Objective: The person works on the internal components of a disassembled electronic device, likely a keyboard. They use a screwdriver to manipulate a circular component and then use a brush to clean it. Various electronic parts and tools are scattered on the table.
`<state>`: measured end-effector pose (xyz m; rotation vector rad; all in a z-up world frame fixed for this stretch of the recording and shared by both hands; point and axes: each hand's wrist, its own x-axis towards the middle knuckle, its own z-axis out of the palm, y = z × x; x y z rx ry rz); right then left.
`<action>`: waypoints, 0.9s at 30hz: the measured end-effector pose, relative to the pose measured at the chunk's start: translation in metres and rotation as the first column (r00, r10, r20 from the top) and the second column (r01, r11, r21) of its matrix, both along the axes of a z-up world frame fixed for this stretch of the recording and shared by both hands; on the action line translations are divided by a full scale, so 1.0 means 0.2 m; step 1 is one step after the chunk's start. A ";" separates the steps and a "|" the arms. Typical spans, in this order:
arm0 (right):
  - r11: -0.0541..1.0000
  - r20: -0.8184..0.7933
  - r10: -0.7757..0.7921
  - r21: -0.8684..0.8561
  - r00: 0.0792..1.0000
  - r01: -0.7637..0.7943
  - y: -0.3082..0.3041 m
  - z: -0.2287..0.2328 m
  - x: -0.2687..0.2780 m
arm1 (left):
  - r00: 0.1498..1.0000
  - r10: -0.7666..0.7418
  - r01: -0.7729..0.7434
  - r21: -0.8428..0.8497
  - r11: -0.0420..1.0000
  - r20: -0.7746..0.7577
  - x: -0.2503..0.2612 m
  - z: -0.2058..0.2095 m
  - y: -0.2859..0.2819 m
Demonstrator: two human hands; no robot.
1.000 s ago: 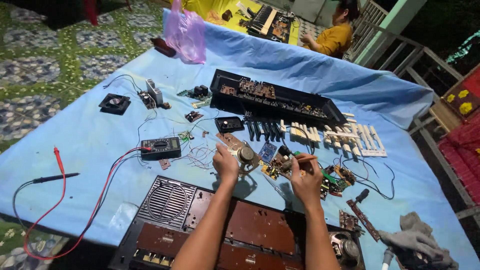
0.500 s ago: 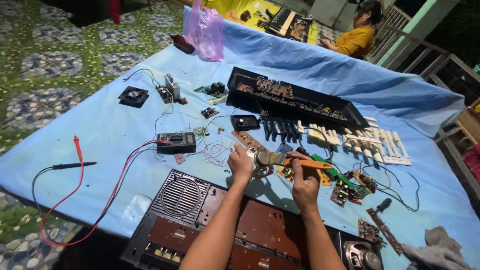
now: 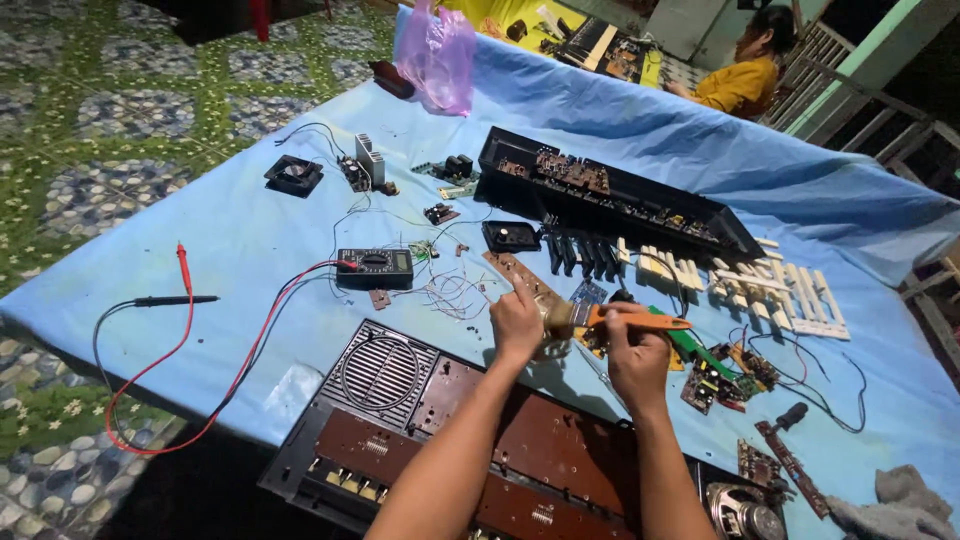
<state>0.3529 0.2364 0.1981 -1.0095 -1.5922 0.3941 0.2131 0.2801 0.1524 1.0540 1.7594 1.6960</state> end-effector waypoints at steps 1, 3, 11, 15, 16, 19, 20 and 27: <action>1.000 -0.002 -0.001 -0.003 1.000 0.001 -0.02 0.00 -0.02 | 1.000 -0.001 0.001 -0.003 1.000 -0.002 0.00 -0.01 0.01; 0.999 -0.048 0.043 -0.005 0.998 -0.043 -0.04 0.02 -0.07 | 1.000 0.029 -0.029 0.030 0.999 0.009 0.01 -0.02 0.05; 0.998 0.049 -0.058 0.019 0.997 0.057 -0.06 0.06 -0.06 | 0.993 0.122 -0.120 0.102 0.987 -0.008 -0.09 0.06 -0.04; 0.990 0.084 0.094 -0.109 0.992 -0.085 -0.12 0.06 -0.15 | 0.993 0.104 -0.100 0.066 0.993 -0.062 -0.04 0.01 -0.02; 0.990 0.080 0.096 -0.108 0.992 -0.087 -0.09 0.01 -0.10 | 0.992 0.106 -0.102 0.067 0.993 -0.066 -0.05 0.02 -0.02; 0.986 0.042 -0.095 -0.136 0.995 0.100 -0.01 -0.04 -0.01 | 0.993 0.109 -0.105 0.070 0.992 -0.053 -0.06 0.03 -0.02; 0.994 -0.105 -0.008 -0.107 0.994 -0.003 0.00 -0.02 -0.01 | 0.992 0.113 -0.109 0.075 0.991 -0.050 -0.06 0.03 -0.01; 0.929 -0.347 0.295 -0.116 0.890 -0.353 0.13 -0.23 0.07 | 0.996 0.054 -0.046 0.096 0.994 -0.077 -0.08 0.08 -0.08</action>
